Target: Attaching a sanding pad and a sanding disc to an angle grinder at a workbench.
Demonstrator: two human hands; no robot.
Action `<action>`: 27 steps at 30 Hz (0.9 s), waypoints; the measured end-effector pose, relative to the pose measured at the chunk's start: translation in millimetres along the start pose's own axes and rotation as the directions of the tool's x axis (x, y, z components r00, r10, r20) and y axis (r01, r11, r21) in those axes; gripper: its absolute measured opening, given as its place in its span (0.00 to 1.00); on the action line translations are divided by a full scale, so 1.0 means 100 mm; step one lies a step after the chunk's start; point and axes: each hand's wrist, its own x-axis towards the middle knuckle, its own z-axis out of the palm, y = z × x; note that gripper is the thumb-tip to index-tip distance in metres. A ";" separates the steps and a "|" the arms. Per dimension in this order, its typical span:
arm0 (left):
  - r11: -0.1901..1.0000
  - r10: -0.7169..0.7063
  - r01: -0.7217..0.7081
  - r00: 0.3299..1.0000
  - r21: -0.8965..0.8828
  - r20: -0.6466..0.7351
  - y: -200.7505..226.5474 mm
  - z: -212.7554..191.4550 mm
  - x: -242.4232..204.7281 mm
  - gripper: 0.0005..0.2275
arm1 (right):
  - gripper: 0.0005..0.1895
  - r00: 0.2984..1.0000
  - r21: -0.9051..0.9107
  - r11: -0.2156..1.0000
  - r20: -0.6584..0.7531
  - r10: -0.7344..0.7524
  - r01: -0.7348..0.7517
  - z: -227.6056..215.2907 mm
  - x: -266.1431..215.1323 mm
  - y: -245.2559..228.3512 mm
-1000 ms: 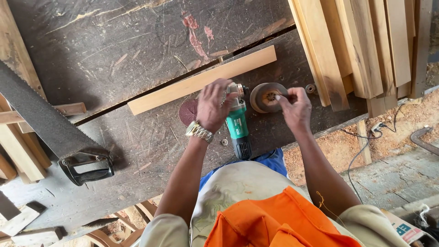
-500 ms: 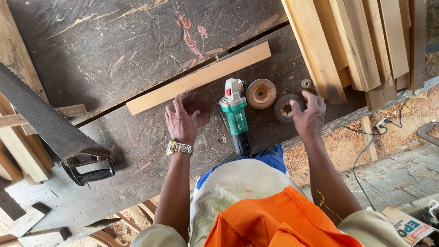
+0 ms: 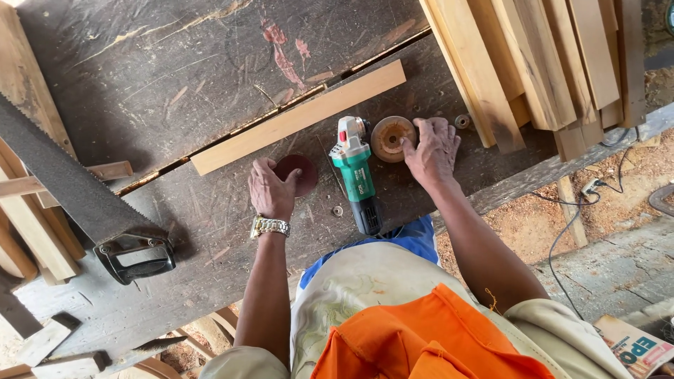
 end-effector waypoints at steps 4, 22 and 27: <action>0.903 -0.262 0.350 0.909 -0.250 0.325 0.04 -0.07 0.03 0.20 | 0.21 1.000 0.012 1.000 -0.009 -0.005 0.005 -0.07 0.02 -0.01; 0.589 0.441 -0.240 0.896 -0.772 0.058 1.16 -0.27 -0.30 0.07 | 0.21 0.941 0.913 0.302 0.319 -0.112 -0.274 -0.75 -0.52 -0.55; 0.588 0.261 0.023 0.941 -0.808 0.217 1.21 -0.25 -0.31 0.11 | 0.23 0.912 0.930 0.247 0.332 -0.242 -0.273 -0.83 -0.61 -0.70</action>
